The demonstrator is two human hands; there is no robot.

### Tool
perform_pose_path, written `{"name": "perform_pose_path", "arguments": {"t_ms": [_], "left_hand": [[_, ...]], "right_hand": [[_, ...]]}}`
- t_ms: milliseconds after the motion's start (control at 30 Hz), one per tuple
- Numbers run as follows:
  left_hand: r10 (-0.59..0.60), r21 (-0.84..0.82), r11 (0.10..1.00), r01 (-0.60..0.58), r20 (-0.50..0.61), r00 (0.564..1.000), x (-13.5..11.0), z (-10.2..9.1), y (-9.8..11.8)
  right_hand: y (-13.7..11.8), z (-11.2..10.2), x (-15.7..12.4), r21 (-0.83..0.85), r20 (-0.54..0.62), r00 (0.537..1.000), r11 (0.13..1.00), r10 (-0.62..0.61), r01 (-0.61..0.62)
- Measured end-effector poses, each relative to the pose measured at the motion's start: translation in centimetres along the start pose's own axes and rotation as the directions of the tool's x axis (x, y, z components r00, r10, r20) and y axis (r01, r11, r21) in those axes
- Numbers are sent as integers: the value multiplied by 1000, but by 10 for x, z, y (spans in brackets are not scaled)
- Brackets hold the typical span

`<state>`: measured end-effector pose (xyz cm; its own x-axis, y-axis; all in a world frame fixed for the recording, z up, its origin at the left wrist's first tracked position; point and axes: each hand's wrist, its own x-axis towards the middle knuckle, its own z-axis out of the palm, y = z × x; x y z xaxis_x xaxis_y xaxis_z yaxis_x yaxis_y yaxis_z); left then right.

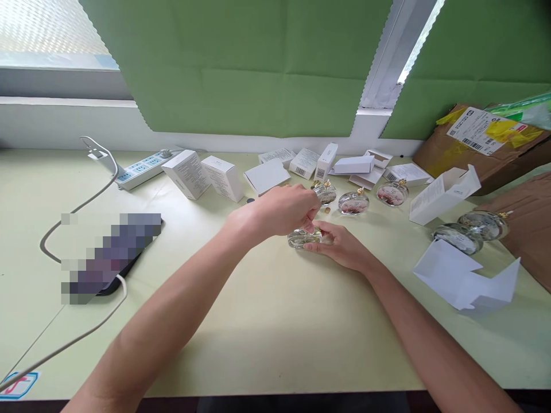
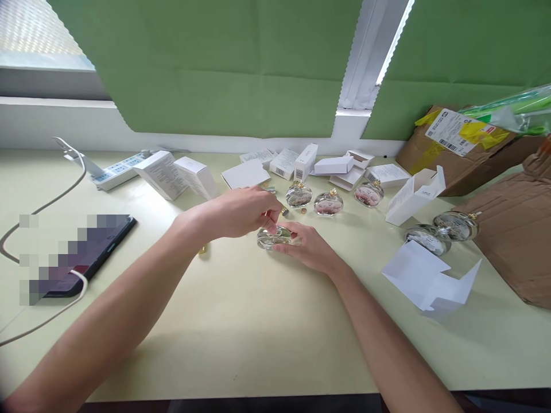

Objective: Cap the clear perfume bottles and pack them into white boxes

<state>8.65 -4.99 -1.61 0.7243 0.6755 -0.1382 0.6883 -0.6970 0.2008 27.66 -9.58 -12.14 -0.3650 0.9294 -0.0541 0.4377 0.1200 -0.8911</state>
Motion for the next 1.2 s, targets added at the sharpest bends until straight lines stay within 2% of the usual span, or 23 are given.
{"name": "perform_pose_path", "arguments": {"t_ms": [233,400,567,767,1033,1200], "left_hand": [[-53,141,989,53,0,999,-3,-3,14],[-46,172,984,43,12,999,-5,-6,18],[13,54,998,-16,43,999,-8,-10,3],[22,-71,997,-16,91,996,-11,-13,-11],[6,-171,985,14,114,994,-6,-11,-12],[-5,-128,992,22,132,991,-9,-14,-6]], "right_hand": [[-1,1,0,-3,-9,1000,1000,6,-6],[-2,0,-1,1,-16,1000,1000,-1,1],[-2,1,0,29,-20,1000,999,-17,17],[1,1,2,45,-20,999,998,-39,40],[1,1,1,33,-12,1000,999,-23,23],[-4,-1,0,46,-2,999,998,-39,39]]}}
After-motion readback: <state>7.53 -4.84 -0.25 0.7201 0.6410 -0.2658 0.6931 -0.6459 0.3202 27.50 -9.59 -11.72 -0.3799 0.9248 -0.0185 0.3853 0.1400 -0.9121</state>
